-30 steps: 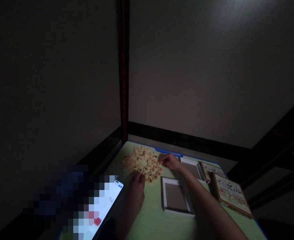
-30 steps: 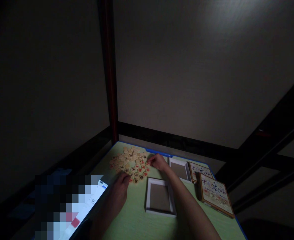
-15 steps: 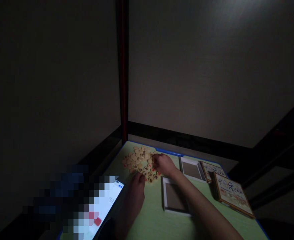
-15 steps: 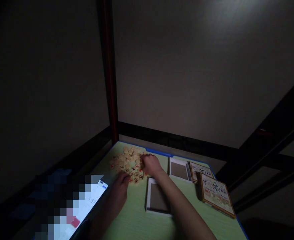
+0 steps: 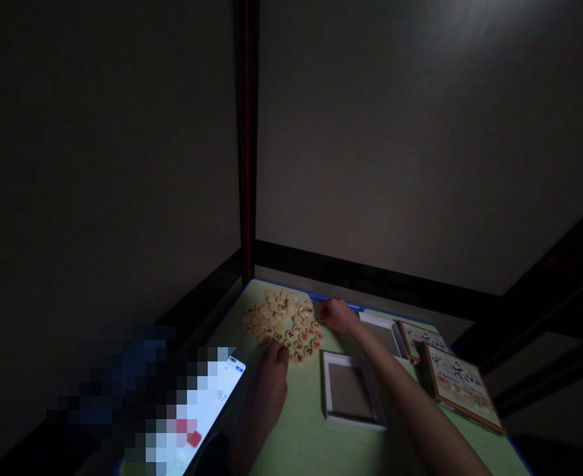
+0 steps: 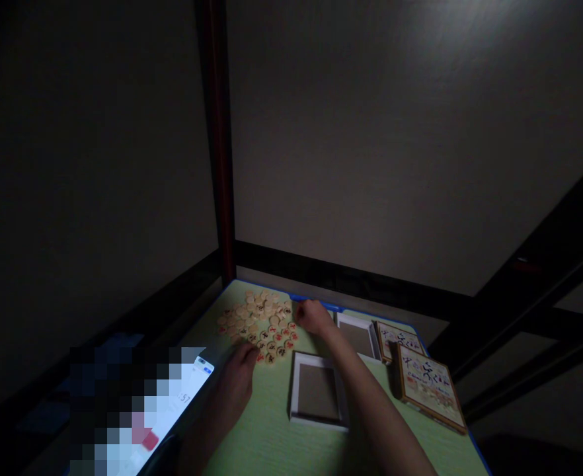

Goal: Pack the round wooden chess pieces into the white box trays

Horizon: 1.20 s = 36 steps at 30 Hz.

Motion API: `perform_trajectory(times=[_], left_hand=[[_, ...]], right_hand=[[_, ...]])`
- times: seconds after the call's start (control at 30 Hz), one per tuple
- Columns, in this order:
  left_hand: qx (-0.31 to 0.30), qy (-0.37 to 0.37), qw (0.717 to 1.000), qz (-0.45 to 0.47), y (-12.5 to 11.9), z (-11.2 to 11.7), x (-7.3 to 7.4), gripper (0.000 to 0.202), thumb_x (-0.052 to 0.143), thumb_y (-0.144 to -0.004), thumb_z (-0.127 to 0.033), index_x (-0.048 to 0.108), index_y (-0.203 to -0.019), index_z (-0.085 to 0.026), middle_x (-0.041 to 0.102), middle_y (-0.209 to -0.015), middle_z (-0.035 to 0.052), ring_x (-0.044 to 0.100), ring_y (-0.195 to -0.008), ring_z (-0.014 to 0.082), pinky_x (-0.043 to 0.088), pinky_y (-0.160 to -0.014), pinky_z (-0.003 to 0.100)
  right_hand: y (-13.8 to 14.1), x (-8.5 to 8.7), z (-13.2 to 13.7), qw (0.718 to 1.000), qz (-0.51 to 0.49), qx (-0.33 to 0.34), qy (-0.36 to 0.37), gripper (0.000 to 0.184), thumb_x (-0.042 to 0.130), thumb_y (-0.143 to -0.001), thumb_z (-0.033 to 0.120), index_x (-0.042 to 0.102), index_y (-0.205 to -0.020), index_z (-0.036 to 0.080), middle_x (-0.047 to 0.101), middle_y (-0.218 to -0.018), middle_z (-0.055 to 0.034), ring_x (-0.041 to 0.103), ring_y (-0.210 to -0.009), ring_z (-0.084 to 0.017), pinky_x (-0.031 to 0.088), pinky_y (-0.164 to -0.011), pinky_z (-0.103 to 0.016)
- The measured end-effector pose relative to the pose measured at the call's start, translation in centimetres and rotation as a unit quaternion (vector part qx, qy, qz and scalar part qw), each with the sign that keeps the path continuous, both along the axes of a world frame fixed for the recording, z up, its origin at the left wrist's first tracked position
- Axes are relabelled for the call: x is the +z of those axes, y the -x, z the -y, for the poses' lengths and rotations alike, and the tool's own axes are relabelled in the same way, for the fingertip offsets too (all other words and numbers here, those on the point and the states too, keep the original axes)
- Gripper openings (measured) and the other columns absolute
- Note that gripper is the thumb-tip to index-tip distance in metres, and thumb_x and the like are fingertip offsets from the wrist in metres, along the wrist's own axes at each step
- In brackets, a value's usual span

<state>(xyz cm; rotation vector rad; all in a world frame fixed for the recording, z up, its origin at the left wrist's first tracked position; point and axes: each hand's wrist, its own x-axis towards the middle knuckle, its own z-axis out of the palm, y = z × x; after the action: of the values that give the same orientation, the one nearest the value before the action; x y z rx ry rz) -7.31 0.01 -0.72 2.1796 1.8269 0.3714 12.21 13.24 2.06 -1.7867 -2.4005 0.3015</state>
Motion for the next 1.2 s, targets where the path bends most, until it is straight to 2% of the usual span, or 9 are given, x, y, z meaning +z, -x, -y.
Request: perform_trajectory(times=[0.17, 0.47, 0.63, 0.73, 0.83, 0.9, 1.0, 1.1, 1.2], left_hand=[[-0.006, -0.009, 1.000, 0.008, 0.1, 0.0, -0.2, 0.053, 0.031, -0.081, 0.008, 0.063, -0.119, -0.013, 0.060, -0.127, 0.0131, 0.058, -0.114, 0.0208, 0.044, -0.098, 0.030], [0.002, 0.013, 1.000, 0.018, 0.0, 0.1, 0.5, 0.052, 0.030, -0.083, 0.007, 0.063, -0.119, -0.010, 0.059, -0.126, 0.0161, 0.060, -0.112, 0.0228, 0.045, -0.099, 0.034], [0.007, -0.020, 1.000, 0.023, 0.1, 0.1, -0.7, 0.056, 0.030, -0.081, 0.008, 0.062, -0.123, -0.010, 0.059, -0.130, 0.0159, 0.059, -0.116, 0.0219, 0.044, -0.102, 0.034], [0.010, -0.078, 0.993, 0.085, 0.2, -0.1, -1.5, 0.051, 0.031, -0.087, 0.002, 0.061, -0.125, -0.012, 0.060, -0.130, 0.0159, 0.060, -0.116, 0.0223, 0.045, -0.102, 0.036], [0.026, -0.125, 0.968, 0.216, 0.2, -0.6, -1.7, 0.040, 0.037, -0.094, -0.017, 0.059, -0.128, -0.013, 0.064, -0.124, 0.0169, 0.063, -0.112, 0.0242, 0.051, -0.096, 0.036], [0.039, -0.106, 0.940, 0.323, 0.1, -0.9, -1.6, 0.042, 0.039, -0.095, -0.030, 0.058, -0.128, -0.012, 0.070, -0.112, 0.0161, 0.069, -0.098, 0.0239, 0.056, -0.085, 0.035], [0.055, -0.044, 0.890, 0.450, 0.0, -1.3, -1.3, 0.043, 0.039, -0.093, -0.042, 0.065, -0.112, -0.013, 0.074, -0.086, 0.0104, 0.071, -0.071, 0.0206, 0.058, -0.065, 0.030], [0.070, -0.037, 0.864, 0.498, 0.0, -1.5, -0.9, 0.040, 0.047, -0.087, -0.049, 0.069, -0.092, -0.016, 0.073, -0.071, 0.0062, 0.068, -0.059, 0.0184, 0.056, -0.059, 0.028], [0.074, -0.045, 0.850, 0.520, 0.0, -1.4, -0.6, 0.037, 0.055, -0.081, -0.049, 0.071, -0.088, -0.016, 0.074, -0.074, 0.0063, 0.069, -0.062, 0.0190, 0.058, -0.062, 0.029]], right_hand=[[2.1, 1.1, 0.7, 0.998, -0.002, 0.064, -0.026, 0.028, 0.060, -0.081, 0.012, 0.074, -0.104, 0.020, 0.074, -0.104, -0.0079, 0.068, -0.094, -0.019, 0.043, -0.079, -0.022], [4.1, 0.6, 0.8, 0.994, 0.052, 0.096, -0.026, 0.023, 0.052, -0.086, 0.011, 0.071, -0.094, 0.020, 0.073, -0.105, -0.0121, 0.067, -0.096, -0.022, 0.043, -0.079, -0.026], [3.4, 0.9, 0.6, 0.995, 0.029, 0.085, -0.034, 0.024, 0.053, -0.083, 0.008, 0.073, -0.094, 0.018, 0.074, -0.099, -0.0103, 0.067, -0.091, -0.021, 0.043, -0.078, -0.025], [3.2, 1.3, 1.2, 0.996, -0.008, 0.085, -0.040, 0.028, 0.054, -0.081, 0.005, 0.073, -0.098, 0.017, 0.074, -0.095, -0.0078, 0.067, -0.086, -0.019, 0.044, -0.075, -0.023], [3.5, 1.5, 3.2, 0.979, -0.144, 0.128, -0.069, 0.025, 0.056, -0.083, 0.006, 0.073, -0.098, 0.017, 0.073, -0.094, -0.0069, 0.067, -0.085, -0.018, 0.047, -0.076, -0.024], [3.8, 1.6, 5.0, 0.951, -0.230, 0.182, -0.095, 0.020, 0.058, -0.086, 0.010, 0.072, -0.097, 0.018, 0.072, -0.093, -0.0070, 0.066, -0.088, -0.019, 0.048, -0.079, -0.026], [4.1, 1.5, 7.7, 0.929, -0.262, 0.238, -0.114, 0.018, 0.054, -0.092, 0.014, 0.070, -0.098, 0.020, 0.070, -0.095, -0.0068, 0.064, -0.090, -0.018, 0.049, -0.081, -0.028], [4.1, 1.3, 9.1, 0.915, -0.295, 0.252, -0.115, 0.019, 0.054, -0.094, 0.018, 0.071, -0.103, 0.022, 0.071, -0.098, -0.0074, 0.065, -0.092, -0.018, 0.052, -0.083, -0.028], [3.8, 0.9, 9.1, 0.891, -0.375, 0.237, -0.094, 0.016, 0.062, -0.091, 0.025, 0.075, -0.100, 0.023, 0.073, -0.097, -0.0072, 0.069, -0.091, -0.018, 0.054, -0.082, -0.029]])
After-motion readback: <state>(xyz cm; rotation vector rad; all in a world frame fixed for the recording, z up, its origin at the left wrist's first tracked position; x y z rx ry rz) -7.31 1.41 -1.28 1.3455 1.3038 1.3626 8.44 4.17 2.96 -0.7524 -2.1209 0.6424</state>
